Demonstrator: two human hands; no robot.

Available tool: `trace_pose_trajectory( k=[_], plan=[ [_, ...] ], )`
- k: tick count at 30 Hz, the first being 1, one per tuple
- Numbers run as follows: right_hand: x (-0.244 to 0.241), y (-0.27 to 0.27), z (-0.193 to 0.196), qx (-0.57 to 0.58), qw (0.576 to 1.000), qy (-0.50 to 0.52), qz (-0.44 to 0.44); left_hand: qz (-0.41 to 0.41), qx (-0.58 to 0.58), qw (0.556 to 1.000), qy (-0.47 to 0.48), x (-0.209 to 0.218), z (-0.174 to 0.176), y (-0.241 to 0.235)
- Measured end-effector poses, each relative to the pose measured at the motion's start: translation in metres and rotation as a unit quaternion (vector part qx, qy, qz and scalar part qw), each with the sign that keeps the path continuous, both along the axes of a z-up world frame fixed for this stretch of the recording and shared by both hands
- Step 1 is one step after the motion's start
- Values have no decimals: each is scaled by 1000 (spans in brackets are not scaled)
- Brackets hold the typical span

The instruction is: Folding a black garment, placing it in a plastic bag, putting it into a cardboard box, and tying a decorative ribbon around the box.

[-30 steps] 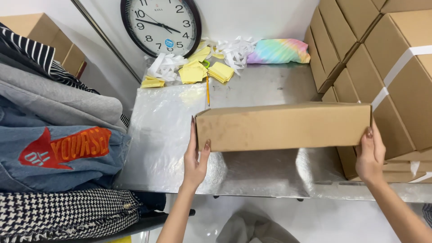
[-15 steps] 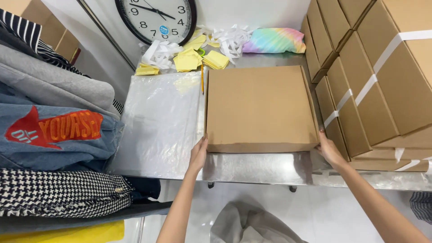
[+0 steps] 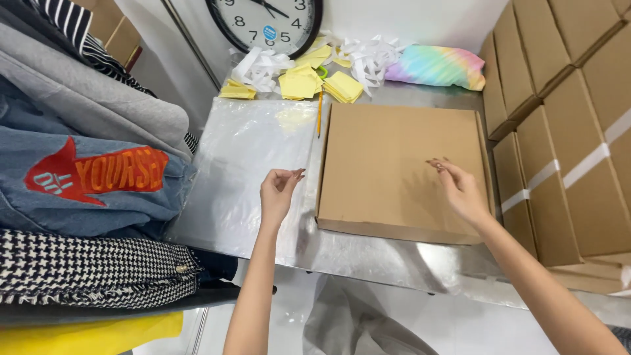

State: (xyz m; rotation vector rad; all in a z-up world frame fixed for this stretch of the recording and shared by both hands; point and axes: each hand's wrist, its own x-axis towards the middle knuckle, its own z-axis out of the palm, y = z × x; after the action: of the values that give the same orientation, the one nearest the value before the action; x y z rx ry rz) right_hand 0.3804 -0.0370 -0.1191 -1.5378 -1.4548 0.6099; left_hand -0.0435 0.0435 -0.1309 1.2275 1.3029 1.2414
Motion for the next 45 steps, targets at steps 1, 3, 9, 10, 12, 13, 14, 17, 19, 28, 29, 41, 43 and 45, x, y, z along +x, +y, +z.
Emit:
trace_pose_trajectory(
  k=[1,3,9,10,12,13,14,17,19,28,29,41,43,45],
  plan=[
    [-17,16,5,-1,1000,-1,5,5,-1,1000,-1,-3,9,5],
    [-57,51,12,-3,996,43,78,27,20,999,-38,-16,28,19],
    [-180,182,15,-55,980,47,185,41,3,996,-84,-59,-3,101],
    [-200,208,11,-57,979,50,189,45,1,996,-82,-65,-14,116],
    [-241,264,4,-94,980,0,173,26,-9,994,-103,-76,-37,151],
    [-259,293,-4,-95,980,2,176,30,-10,994,-101,-81,-39,163],
    [-275,320,-12,-84,980,-45,173,31,-21,993,-116,-86,-41,175],
    [-310,406,-68,-28,970,-162,181,28,-55,990,-129,-101,-62,212],
    [-328,454,-104,18,953,-232,192,22,-75,988,-131,-109,-76,234],
    [-392,534,-103,54,886,-408,213,-21,-122,981,-152,-126,-107,291],
    [-393,542,-111,27,880,-425,211,-24,-128,980,-148,-125,-110,297],
    [-373,551,-68,-73,904,-349,237,-40,-190,958,-209,-79,-117,338],
    [-380,559,-76,-94,898,-350,252,-40,-196,956,-214,-78,-120,338],
    [-382,572,-107,-143,898,-347,229,-31,-203,956,-209,-81,-127,336]
  ],
)
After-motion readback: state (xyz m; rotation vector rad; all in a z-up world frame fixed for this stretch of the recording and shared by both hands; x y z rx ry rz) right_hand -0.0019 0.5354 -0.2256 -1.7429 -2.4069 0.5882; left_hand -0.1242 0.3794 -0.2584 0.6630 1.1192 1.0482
